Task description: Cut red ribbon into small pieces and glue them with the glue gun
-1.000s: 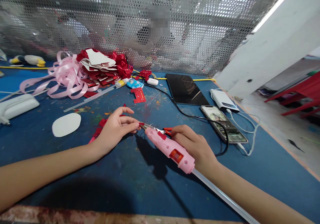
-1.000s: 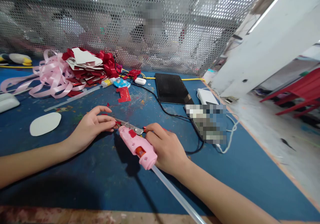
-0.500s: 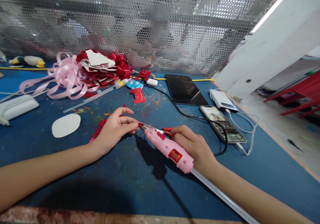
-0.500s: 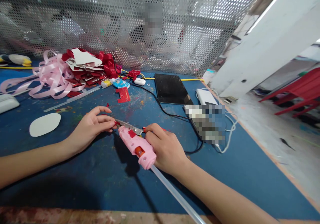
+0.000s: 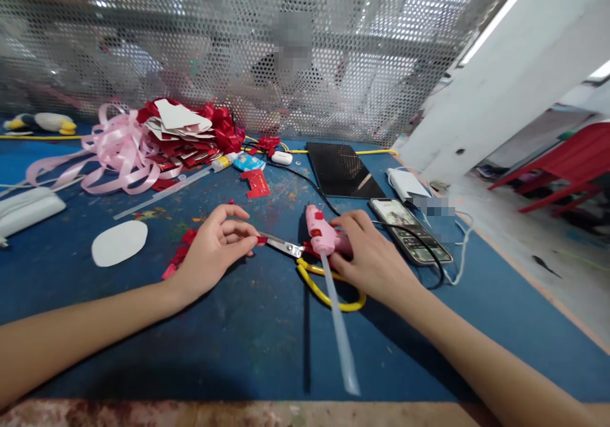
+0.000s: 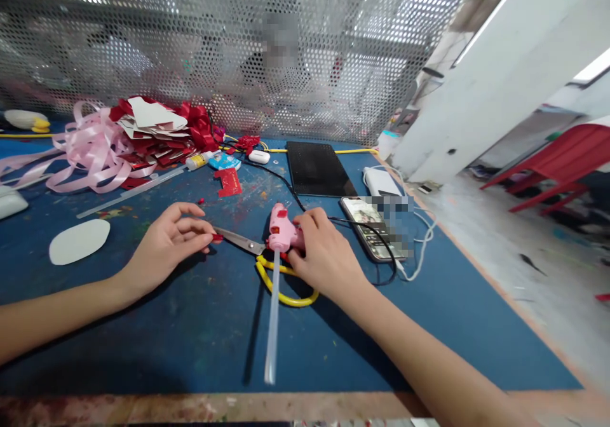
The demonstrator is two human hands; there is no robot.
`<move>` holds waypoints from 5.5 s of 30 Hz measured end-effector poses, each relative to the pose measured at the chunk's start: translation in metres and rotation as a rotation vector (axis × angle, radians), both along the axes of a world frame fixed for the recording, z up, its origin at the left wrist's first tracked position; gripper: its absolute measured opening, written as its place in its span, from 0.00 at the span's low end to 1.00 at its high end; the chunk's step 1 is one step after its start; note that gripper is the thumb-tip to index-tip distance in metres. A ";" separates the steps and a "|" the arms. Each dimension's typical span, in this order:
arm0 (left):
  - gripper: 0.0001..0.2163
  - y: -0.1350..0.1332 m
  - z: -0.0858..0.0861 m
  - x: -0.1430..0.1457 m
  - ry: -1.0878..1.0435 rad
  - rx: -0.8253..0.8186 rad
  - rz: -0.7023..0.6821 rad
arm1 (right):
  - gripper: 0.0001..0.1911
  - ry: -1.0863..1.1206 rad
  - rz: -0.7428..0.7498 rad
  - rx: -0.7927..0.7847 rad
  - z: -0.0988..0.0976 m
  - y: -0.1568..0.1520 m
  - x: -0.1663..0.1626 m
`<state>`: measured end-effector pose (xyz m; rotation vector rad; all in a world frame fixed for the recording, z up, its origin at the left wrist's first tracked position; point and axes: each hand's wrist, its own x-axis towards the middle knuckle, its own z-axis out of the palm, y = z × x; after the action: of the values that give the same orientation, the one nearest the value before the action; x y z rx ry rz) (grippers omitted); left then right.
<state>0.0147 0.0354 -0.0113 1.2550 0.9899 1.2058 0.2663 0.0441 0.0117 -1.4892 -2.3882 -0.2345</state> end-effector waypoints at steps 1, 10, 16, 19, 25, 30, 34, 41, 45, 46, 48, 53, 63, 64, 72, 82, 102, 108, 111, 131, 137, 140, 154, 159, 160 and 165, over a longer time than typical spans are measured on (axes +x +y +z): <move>0.14 -0.002 0.000 0.000 0.017 0.022 -0.018 | 0.20 0.084 0.065 -0.016 0.003 0.002 0.002; 0.15 -0.021 0.001 0.005 0.099 0.006 -0.403 | 0.10 0.470 0.733 0.054 0.001 -0.016 -0.024; 0.18 -0.024 0.007 0.006 0.300 0.000 -0.509 | 0.06 0.297 0.934 0.042 -0.010 -0.019 -0.034; 0.18 -0.024 0.011 0.007 0.339 -0.017 -0.495 | 0.05 0.247 0.927 0.043 -0.012 -0.019 -0.034; 0.19 -0.022 0.008 0.007 0.343 0.000 -0.472 | 0.06 0.221 0.909 0.034 -0.013 -0.020 -0.033; 0.19 -0.021 0.006 0.006 0.352 0.064 -0.408 | 0.06 0.260 0.881 0.035 -0.011 -0.021 -0.034; 0.18 -0.024 0.010 0.008 0.401 0.080 -0.381 | 0.06 0.290 0.863 0.021 -0.010 -0.023 -0.036; 0.15 -0.027 0.009 0.009 0.456 0.153 -0.374 | 0.04 0.323 0.833 0.012 -0.016 -0.023 -0.037; 0.13 -0.029 0.006 0.009 0.433 0.238 -0.328 | 0.04 0.379 0.803 0.001 -0.015 -0.022 -0.037; 0.12 -0.029 0.006 0.009 0.432 0.277 -0.300 | 0.04 0.398 0.793 -0.004 -0.014 -0.023 -0.037; 0.10 -0.028 0.005 0.008 0.455 0.361 -0.226 | 0.04 0.435 0.781 -0.009 -0.012 -0.024 -0.037; 0.05 -0.025 0.003 0.007 0.599 0.498 -0.214 | 0.05 0.490 0.768 0.023 -0.011 -0.028 -0.037; 0.04 -0.024 0.003 0.007 0.725 0.724 -0.213 | 0.04 0.483 0.739 0.035 -0.011 -0.028 -0.038; 0.04 -0.024 0.003 0.007 0.738 0.736 -0.211 | 0.05 0.482 0.733 0.030 -0.011 -0.028 -0.038; 0.04 -0.025 0.002 0.006 0.809 0.792 -0.222 | 0.04 0.491 0.721 -0.002 -0.012 -0.027 -0.039; 0.06 -0.022 -0.002 0.003 0.853 0.794 -0.185 | 0.03 0.411 0.535 -0.046 -0.012 -0.029 -0.040; 0.04 -0.024 0.000 0.007 0.970 0.892 -0.154 | 0.04 0.362 0.539 -0.079 -0.015 -0.031 -0.043; 0.04 -0.023 0.001 0.008 0.935 0.852 -0.146 | 0.03 0.342 0.495 -0.068 -0.017 -0.032 -0.043; 0.03 -0.023 0.000 0.008 0.928 0.849 -0.146 | 0.03 0.348 0.504 -0.071 -0.017 -0.032 -0.043; 0.03 -0.024 0.001 0.009 1.023 1.004 -0.100 | 0.05 0.257 0.512 0.014 -0.019 -0.031 -0.047; 0.04 -0.025 0.001 0.009 1.074 1.096 -0.080 | 0.07 0.202 0.524 0.068 -0.022 -0.031 -0.048; 0.04 -0.024 0.001 0.009 1.070 1.092 -0.084 | 0.07 0.203 0.523 0.078 -0.022 -0.032 -0.048; 0.04 -0.023 -0.003 0.006 0.872 0.927 -0.104 | 0.05 0.277 0.479 0.054 -0.018 -0.033 -0.047; 0.03 -0.024 -0.003 0.008 0.905 0.956 -0.116 | 0.05 0.270 0.486 0.065 -0.019 -0.033 -0.047; 0.03 -0.024 -0.002 0.008 0.918 0.956 -0.119 | 0.05 0.267 0.486 0.070 -0.020 -0.033 -0.047; 0.04 -0.024 -0.001 0.010 1.015 0.877 -0.188 | 0.05 0.242 0.493 0.075 -0.021 -0.032 -0.047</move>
<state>0.0248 0.0113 -0.0118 2.7466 0.9905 0.8177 0.2191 0.0118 -0.0096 -0.8046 -2.4206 -0.0245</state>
